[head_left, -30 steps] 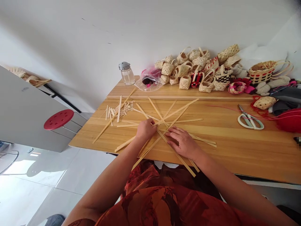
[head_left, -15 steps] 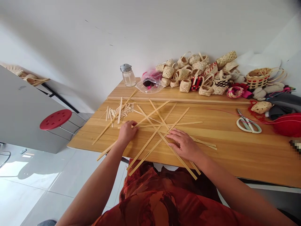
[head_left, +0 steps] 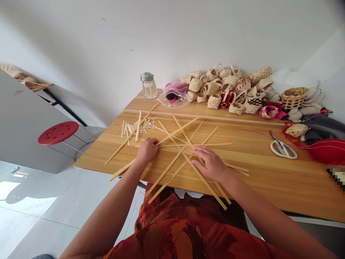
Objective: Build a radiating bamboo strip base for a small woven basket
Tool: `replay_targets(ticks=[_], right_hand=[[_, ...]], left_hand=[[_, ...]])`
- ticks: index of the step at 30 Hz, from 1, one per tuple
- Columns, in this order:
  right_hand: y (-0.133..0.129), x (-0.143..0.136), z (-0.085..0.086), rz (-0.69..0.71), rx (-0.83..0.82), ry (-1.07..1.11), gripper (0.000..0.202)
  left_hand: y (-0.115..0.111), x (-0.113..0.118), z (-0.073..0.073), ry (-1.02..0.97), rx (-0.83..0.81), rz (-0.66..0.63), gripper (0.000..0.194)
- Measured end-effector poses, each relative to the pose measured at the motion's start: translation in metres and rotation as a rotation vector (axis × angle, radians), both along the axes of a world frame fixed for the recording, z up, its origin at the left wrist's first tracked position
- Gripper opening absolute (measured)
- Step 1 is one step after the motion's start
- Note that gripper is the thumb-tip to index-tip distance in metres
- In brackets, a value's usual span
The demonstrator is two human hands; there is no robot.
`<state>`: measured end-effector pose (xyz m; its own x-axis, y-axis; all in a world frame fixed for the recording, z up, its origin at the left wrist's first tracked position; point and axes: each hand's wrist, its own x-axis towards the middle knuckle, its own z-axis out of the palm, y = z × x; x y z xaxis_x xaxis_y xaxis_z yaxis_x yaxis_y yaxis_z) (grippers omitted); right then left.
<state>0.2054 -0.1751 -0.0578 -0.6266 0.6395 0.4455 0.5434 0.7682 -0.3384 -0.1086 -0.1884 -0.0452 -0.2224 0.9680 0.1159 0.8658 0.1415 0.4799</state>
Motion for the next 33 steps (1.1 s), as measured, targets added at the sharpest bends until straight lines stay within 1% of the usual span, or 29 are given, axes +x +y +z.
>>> replay_targets(ticks=[4, 8, 13, 16, 21, 26, 29, 33], right_hand=[[0.001, -0.006, -0.007, 0.003, -0.006, -0.068, 0.043], [0.000, -0.007, -0.011, -0.008, 0.009, -0.068, 0.043], [-0.001, -0.007, -0.012, -0.011, 0.012, -0.064, 0.041], [-0.001, -0.007, -0.012, -0.018, 0.010, -0.068, 0.041], [-0.002, -0.007, -0.012, -0.019, 0.007, -0.070, 0.042], [-0.002, -0.006, -0.012, -0.026, 0.015, -0.072, 0.042], [-0.002, -0.006, -0.012, -0.028, 0.012, -0.073, 0.042], [-0.002, -0.006, -0.012, -0.028, 0.003, -0.066, 0.043]], left_hand=[[0.002, 0.000, 0.003, 0.013, -0.024, -0.016, 0.013], [0.003, 0.000, 0.007, 0.054, -0.046, -0.059, 0.012], [0.001, 0.001, 0.012, 0.134, -0.084, -0.090, 0.014], [0.000, -0.003, 0.015, 0.144, -0.112, -0.089, 0.014], [-0.001, -0.021, 0.021, 0.141, -0.150, -0.057, 0.012], [-0.007, -0.046, 0.024, 0.142, -0.150, -0.036, 0.014], [-0.015, -0.062, 0.025, 0.143, -0.165, -0.006, 0.016], [-0.031, -0.085, 0.029, 0.138, -0.211, 0.054, 0.019]])
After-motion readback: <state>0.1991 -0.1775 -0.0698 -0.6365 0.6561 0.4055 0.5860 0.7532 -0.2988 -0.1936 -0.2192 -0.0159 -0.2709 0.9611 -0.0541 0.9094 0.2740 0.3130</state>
